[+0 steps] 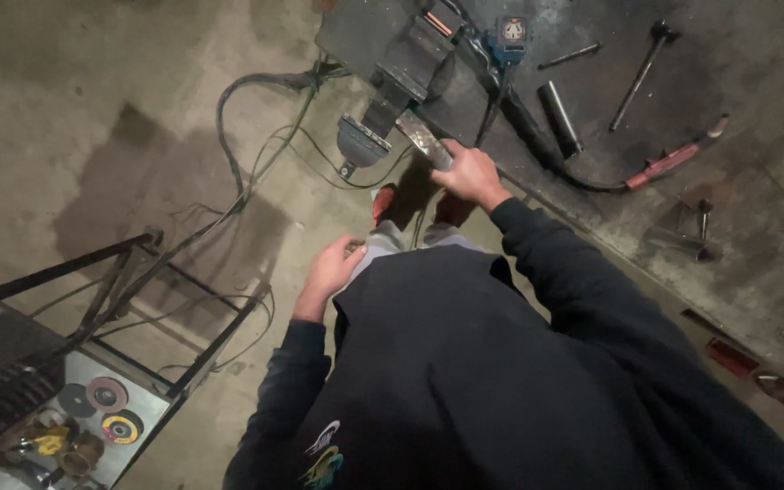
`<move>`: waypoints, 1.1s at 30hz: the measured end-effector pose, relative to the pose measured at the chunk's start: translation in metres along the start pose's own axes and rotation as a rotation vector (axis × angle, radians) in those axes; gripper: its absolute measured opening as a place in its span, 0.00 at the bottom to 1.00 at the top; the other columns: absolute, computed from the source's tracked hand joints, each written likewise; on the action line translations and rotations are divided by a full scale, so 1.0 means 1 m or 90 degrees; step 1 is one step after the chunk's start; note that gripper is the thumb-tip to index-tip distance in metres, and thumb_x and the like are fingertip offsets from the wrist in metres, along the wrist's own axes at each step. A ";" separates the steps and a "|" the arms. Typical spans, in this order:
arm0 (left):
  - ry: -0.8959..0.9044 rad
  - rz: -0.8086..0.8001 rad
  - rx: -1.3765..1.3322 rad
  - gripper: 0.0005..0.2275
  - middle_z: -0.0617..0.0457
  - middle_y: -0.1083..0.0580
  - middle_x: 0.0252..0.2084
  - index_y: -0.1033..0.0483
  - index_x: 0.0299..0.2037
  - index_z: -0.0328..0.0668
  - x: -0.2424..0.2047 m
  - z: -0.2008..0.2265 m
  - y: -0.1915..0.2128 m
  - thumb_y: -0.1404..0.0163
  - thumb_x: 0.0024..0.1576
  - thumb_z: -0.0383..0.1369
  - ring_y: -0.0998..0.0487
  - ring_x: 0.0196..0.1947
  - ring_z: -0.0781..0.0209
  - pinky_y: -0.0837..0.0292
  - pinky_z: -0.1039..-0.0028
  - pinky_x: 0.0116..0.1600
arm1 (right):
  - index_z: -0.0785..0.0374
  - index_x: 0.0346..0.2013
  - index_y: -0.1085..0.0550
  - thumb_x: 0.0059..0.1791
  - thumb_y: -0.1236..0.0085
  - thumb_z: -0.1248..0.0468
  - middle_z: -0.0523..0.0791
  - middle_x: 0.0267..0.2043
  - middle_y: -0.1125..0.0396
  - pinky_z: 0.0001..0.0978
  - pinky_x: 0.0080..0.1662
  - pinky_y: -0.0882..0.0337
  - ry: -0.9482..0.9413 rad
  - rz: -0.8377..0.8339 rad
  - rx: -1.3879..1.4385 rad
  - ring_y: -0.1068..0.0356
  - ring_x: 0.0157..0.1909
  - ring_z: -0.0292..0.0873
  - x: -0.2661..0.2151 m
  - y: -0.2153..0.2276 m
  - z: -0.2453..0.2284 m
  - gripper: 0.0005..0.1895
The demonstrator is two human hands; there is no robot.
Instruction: The person picks up a cylindrical metal part and a smaller metal ring from a workbench. They insert the ring into the cylinder and rotate the assembly to check the fit. The person then picks up a second metal cylinder and places it on the table.
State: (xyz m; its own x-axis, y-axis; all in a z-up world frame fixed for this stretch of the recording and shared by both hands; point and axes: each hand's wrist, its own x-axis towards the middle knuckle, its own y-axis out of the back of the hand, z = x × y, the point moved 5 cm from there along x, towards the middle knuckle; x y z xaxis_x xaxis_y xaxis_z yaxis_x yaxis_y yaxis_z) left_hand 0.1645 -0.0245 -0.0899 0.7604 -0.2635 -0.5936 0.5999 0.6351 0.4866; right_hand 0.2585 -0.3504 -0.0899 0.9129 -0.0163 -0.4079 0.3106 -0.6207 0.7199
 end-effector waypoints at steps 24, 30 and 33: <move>-0.091 -0.026 0.016 0.16 0.45 0.19 0.47 0.20 0.51 0.45 0.032 -0.018 -0.010 0.47 0.59 0.45 0.19 0.48 0.47 0.25 0.61 0.52 | 0.56 0.61 0.31 0.42 0.41 0.46 0.58 0.45 0.27 0.54 0.48 0.29 -0.059 -0.018 0.000 0.27 0.47 0.63 -0.009 -0.011 -0.001 0.35; -0.056 -0.036 0.016 0.17 0.45 0.19 0.46 0.21 0.51 0.45 0.029 -0.036 -0.009 0.47 0.58 0.44 0.18 0.47 0.48 0.24 0.62 0.51 | 0.57 0.63 0.31 0.44 0.41 0.48 0.55 0.45 0.25 0.48 0.47 0.27 -0.092 -0.094 0.086 0.25 0.43 0.55 -0.026 -0.020 0.036 0.35; -0.047 -0.038 0.032 0.16 0.45 0.19 0.45 0.20 0.50 0.45 0.029 -0.038 -0.008 0.47 0.58 0.44 0.18 0.47 0.48 0.25 0.62 0.51 | 0.61 0.60 0.32 0.45 0.40 0.53 0.49 0.43 0.28 0.46 0.43 0.27 -0.131 -0.120 0.381 0.27 0.39 0.49 -0.036 -0.028 0.054 0.31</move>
State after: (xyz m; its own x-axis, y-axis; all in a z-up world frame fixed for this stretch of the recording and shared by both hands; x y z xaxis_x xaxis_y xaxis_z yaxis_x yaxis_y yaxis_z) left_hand 0.1723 -0.0096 -0.1349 0.7385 -0.3536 -0.5741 0.6546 0.5799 0.4850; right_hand 0.2026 -0.3746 -0.1251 0.7701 0.0227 -0.6376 0.2047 -0.9553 0.2132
